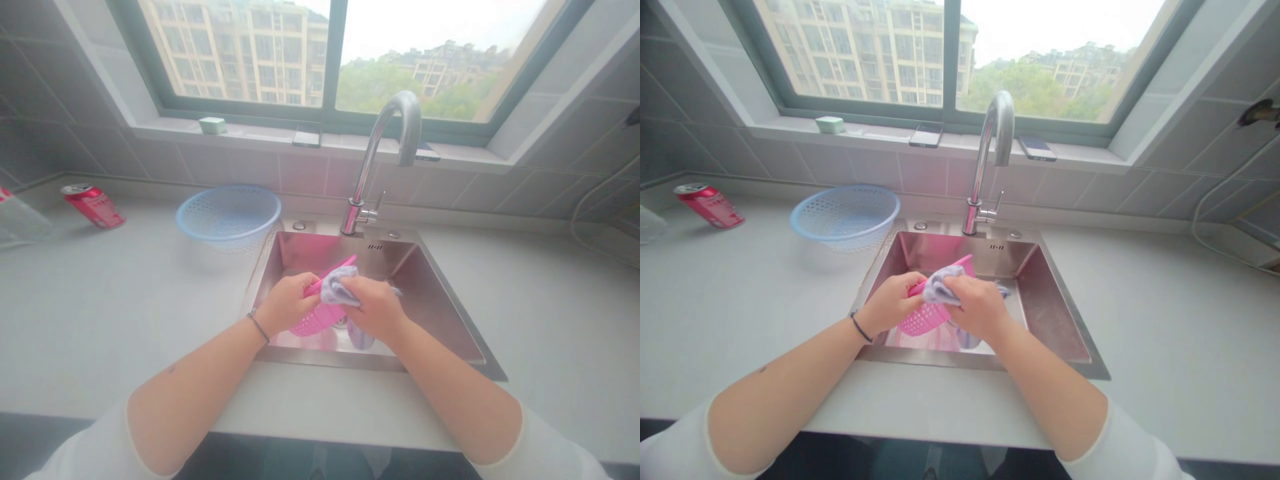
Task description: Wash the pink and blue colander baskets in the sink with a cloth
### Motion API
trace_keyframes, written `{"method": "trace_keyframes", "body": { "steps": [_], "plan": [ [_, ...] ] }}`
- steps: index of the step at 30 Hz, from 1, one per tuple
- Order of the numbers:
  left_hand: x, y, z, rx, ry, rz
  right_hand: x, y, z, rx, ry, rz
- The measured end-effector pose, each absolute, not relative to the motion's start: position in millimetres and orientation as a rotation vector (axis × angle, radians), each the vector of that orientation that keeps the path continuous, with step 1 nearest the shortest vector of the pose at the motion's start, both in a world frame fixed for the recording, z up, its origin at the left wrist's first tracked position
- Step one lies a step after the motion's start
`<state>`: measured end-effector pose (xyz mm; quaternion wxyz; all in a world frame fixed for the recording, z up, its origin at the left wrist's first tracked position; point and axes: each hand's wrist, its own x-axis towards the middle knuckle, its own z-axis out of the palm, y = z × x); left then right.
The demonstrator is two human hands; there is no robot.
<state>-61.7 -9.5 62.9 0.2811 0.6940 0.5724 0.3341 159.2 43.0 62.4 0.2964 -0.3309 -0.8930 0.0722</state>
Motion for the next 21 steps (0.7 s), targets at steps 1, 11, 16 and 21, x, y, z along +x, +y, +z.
{"method": "trace_keyframes", "body": {
  "steps": [1, 11, 16, 21],
  "plan": [
    [-62.2, -8.9, 62.5, 1.887, 1.528, 0.885, 156.3, 39.7, 62.1, -0.832, -2.423, 0.204],
    [-60.2, -11.1, 67.1, 1.823, 1.557, 0.927, 167.5, 64.1, 65.8, -1.14, -2.115, 0.258],
    [-63.4, -6.1, 65.7, 1.929, 1.542, 0.849, 152.8, 40.3, 59.3, -0.837, -2.34, 0.241],
    [-63.5, -8.9, 72.1, 1.914, 1.568, 0.878, 165.2, 67.0, 71.7, -1.171, -2.029, 0.363]
  ]
}}
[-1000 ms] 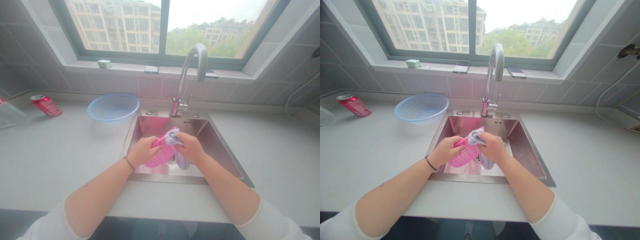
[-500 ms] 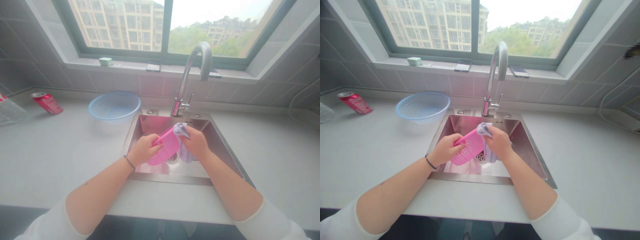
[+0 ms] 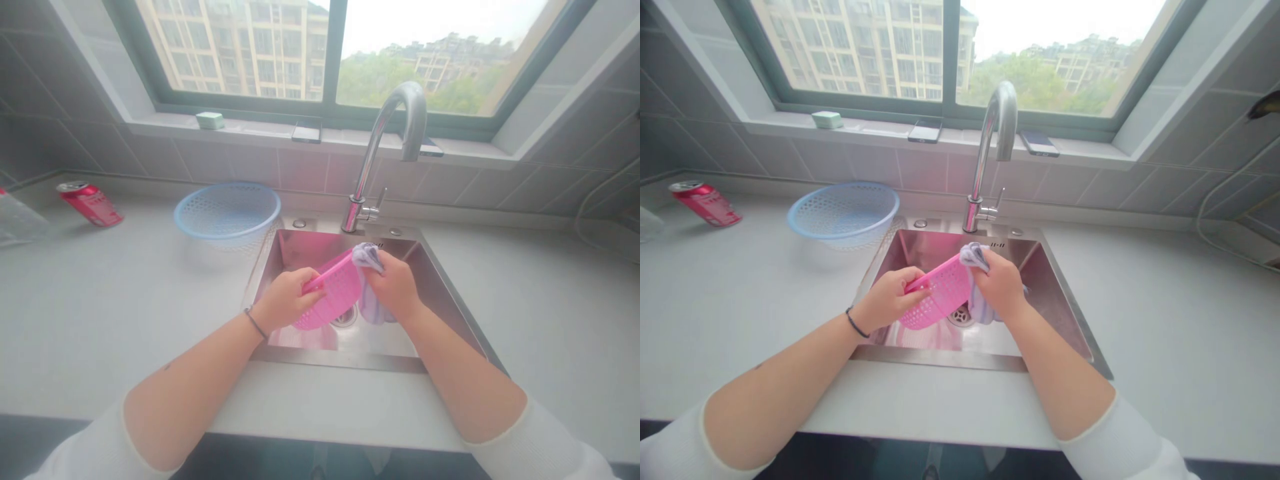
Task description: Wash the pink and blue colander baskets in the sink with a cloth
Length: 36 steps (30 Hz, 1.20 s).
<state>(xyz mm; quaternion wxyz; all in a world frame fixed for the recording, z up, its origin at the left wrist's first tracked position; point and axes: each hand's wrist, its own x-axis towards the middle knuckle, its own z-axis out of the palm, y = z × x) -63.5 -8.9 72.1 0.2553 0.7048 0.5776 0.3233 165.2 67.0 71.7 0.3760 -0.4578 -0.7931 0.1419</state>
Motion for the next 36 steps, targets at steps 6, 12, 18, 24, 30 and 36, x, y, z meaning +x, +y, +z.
{"method": "trace_keyframes", "body": {
  "steps": [6, 12, 18, 24, 30, 36],
  "plan": [
    [-60.9, -8.9, 71.5, 1.978, 1.555, 0.825, 153.4, 36.2, 65.8, -0.918, -2.221, 0.345],
    [-65.0, -9.4, 74.5, 1.957, 1.575, 0.862, 160.3, 58.1, 68.3, -1.055, -2.076, 0.404],
    [-69.8, -13.9, 71.1, 1.978, 1.44, 0.89, 178.9, 95.2, 64.8, -1.425, -1.529, 0.72],
    [-72.7, -11.7, 69.1, 1.894, 1.365, 0.865, 176.8, 93.3, 57.5, -1.401, -1.459, 0.789],
    [-72.5, -12.1, 74.2, 1.897, 1.028, 0.768, 179.8, 96.3, 54.6, -1.358, -1.507, 0.733],
    [-72.1, -10.4, 66.2, 1.927, 1.135, 0.627, 174.8, 85.1, 60.1, -1.286, -1.614, 0.682]
  ]
}}
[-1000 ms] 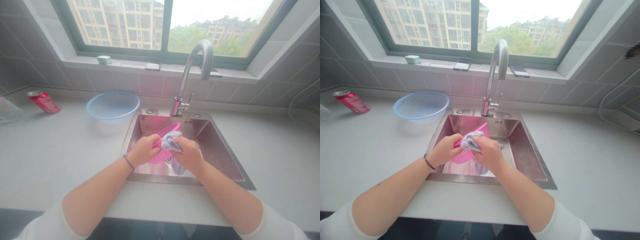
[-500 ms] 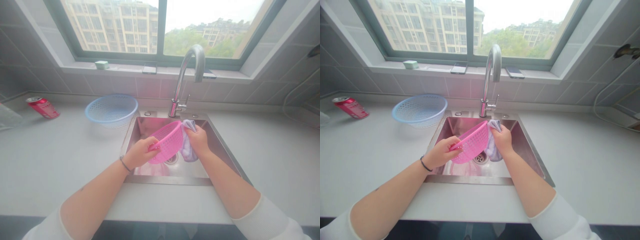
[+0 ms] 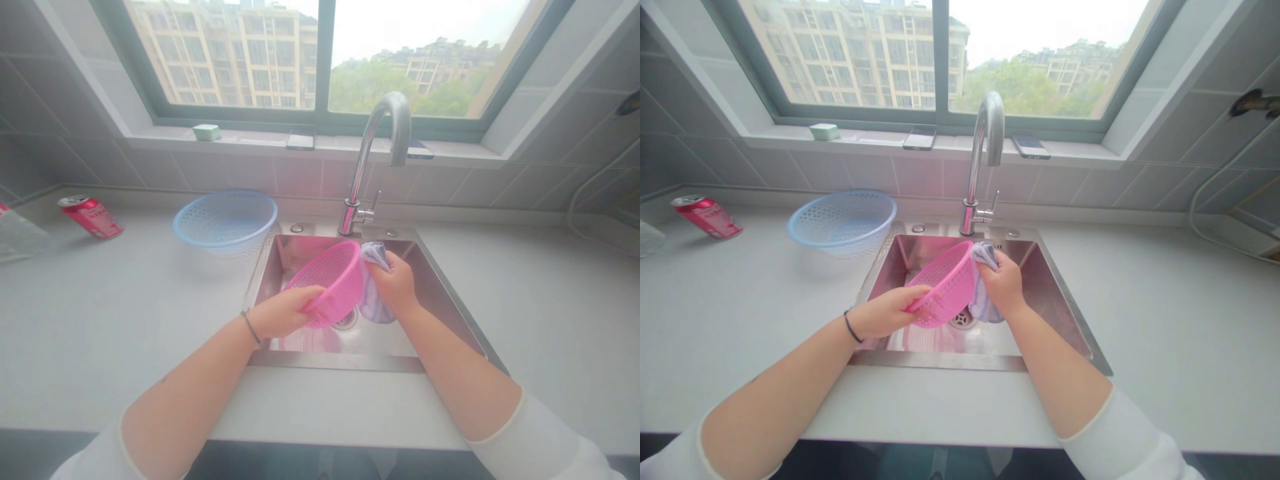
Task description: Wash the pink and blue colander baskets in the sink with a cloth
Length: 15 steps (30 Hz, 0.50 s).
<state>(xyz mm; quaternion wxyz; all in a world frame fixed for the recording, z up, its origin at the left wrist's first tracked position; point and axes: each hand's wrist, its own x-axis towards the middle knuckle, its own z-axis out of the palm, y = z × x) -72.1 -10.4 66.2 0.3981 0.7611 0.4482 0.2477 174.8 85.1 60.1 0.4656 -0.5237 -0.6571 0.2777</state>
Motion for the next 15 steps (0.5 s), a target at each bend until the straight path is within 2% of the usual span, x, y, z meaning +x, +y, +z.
{"method": "trace_keyframes", "body": {
  "steps": [6, 12, 15],
  "plan": [
    [-58.9, -8.4, 55.5, 1.875, 1.283, 0.779, 162.7, 63.8, 61.9, -1.089, -1.844, 0.569],
    [-54.7, -9.2, 61.1, 1.846, 1.346, 0.872, 155.7, 49.4, 57.0, -0.732, -2.314, 0.273],
    [-57.5, -10.7, 67.2, 1.919, 1.332, 0.801, 163.6, 58.6, 63.6, -0.855, -2.237, 0.271]
  ]
}}
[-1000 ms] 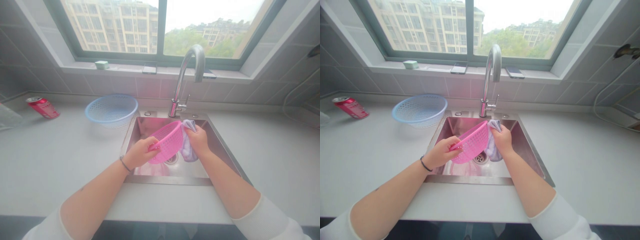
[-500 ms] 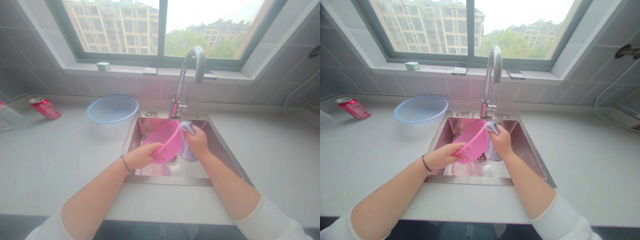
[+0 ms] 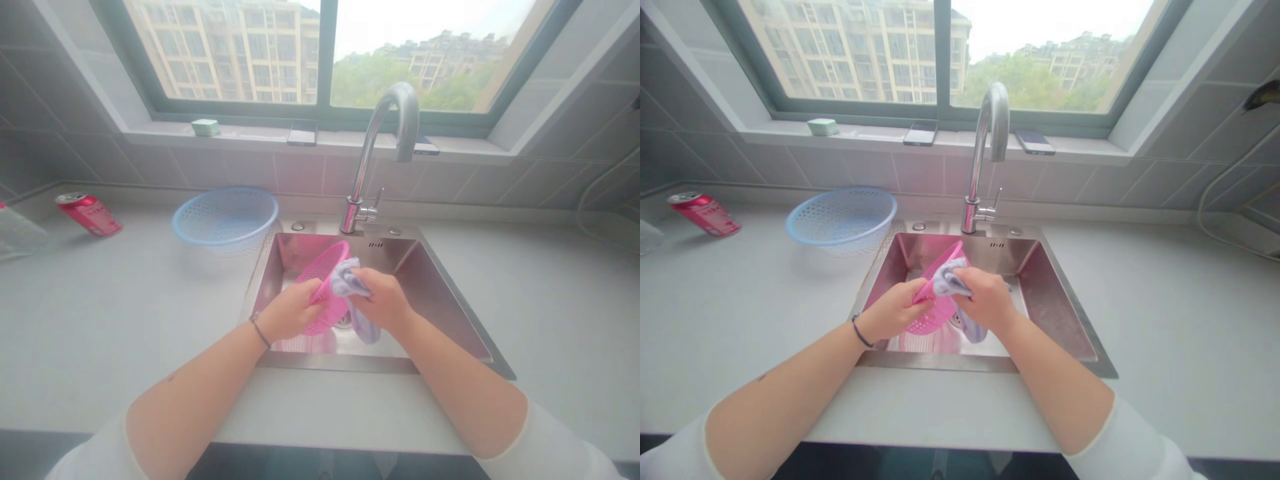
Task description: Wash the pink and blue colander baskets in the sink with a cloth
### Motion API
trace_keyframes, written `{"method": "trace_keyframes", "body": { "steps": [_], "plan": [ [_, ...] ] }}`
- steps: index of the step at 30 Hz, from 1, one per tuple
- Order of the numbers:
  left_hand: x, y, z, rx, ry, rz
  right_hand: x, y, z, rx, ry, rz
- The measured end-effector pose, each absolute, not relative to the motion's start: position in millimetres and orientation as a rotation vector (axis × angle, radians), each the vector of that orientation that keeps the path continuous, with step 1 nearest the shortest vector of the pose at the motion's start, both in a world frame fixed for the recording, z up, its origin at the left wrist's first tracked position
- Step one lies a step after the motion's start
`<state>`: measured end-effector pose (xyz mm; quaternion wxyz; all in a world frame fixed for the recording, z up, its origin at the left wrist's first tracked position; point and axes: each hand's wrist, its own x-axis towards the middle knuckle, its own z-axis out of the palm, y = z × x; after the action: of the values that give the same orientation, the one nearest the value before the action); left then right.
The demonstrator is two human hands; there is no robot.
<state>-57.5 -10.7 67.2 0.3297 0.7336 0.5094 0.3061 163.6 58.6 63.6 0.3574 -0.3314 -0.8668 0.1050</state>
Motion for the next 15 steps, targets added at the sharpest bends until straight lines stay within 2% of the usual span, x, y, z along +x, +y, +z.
{"method": "trace_keyframes", "body": {
  "steps": [4, 9, 15],
  "plan": [
    [-58.8, -13.1, 71.9, 1.927, 1.322, 0.716, 169.6, 59.1, 70.2, -1.061, -2.084, 0.198],
    [-60.1, -12.1, 72.5, 1.933, 1.309, 0.752, 159.8, 40.2, 64.4, -0.613, -2.417, 0.015],
    [-62.1, -13.0, 74.3, 1.951, 1.334, 0.684, 169.4, 60.9, 69.9, -1.02, -2.135, 0.082]
  ]
}}
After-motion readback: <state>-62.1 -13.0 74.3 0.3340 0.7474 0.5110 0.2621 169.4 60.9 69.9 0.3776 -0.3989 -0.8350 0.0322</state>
